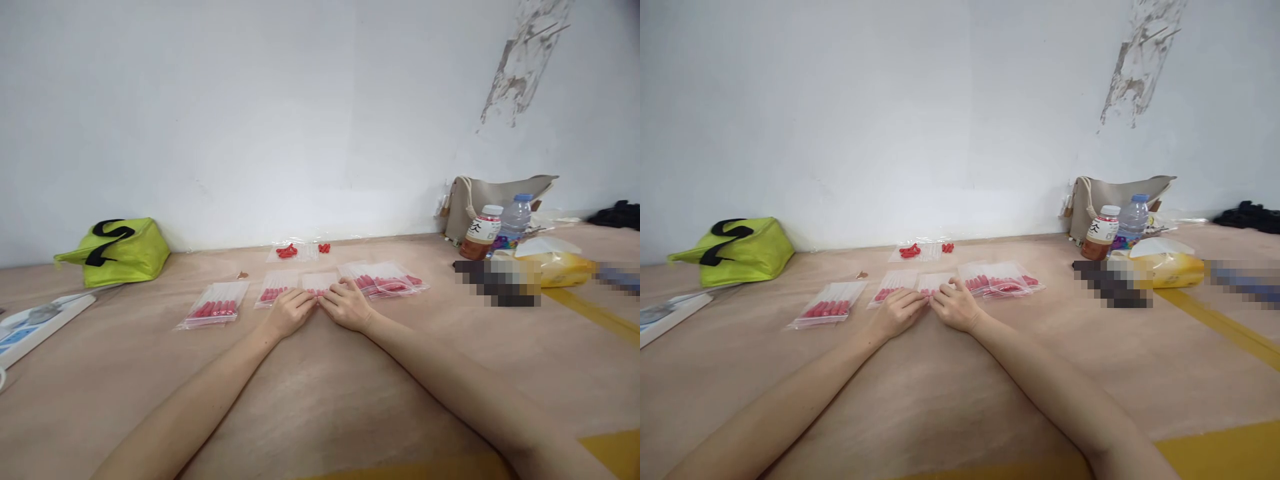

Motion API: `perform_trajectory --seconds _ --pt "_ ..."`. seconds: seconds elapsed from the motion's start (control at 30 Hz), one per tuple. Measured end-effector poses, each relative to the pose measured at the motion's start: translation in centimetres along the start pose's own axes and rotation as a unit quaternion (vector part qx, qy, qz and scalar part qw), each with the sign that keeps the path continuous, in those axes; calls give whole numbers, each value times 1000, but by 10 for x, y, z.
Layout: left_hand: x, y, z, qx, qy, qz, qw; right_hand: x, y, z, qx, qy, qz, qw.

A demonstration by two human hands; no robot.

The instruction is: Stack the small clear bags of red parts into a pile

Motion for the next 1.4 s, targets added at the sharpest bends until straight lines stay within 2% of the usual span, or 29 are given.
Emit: perform_trajectory --seconds 0.37,0.57,0.73,0.93,1.13,1.27,1.4 --pt "2 -1 3 -10 -3 -24 1000 0 -1 2 -21 -5 -2 1000" --pt "-1 -4 -1 4 -25 -37 999 6 -4 -5 -17 61 44 997" --pt "-2 -3 -1 11 -32 -35 999 8 -4 -9 -31 85 73 993" --pt "-2 1 0 -16 -24 -42 999 8 -5 -7 -29 71 70 995" --pt "-5 -3 -1 -3 -58 -64 996 20 -11 -21 -29 91 63 993" --pt "-1 0 3 -21 -72 -58 996 18 -12 -20 -32 94 64 993" --pt "7 5 7 -30 -34 -46 998 9 -11 -11 -36 68 62 995"
Point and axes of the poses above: each hand's wrist, its own z-axis towards the middle knuckle, its own y-axis out of the palm, x = y × z, the point moved 4 cm from there along z, towards the middle knuckle, and after that the axes turned 10 degrees about -y, right-handed, at the moved point
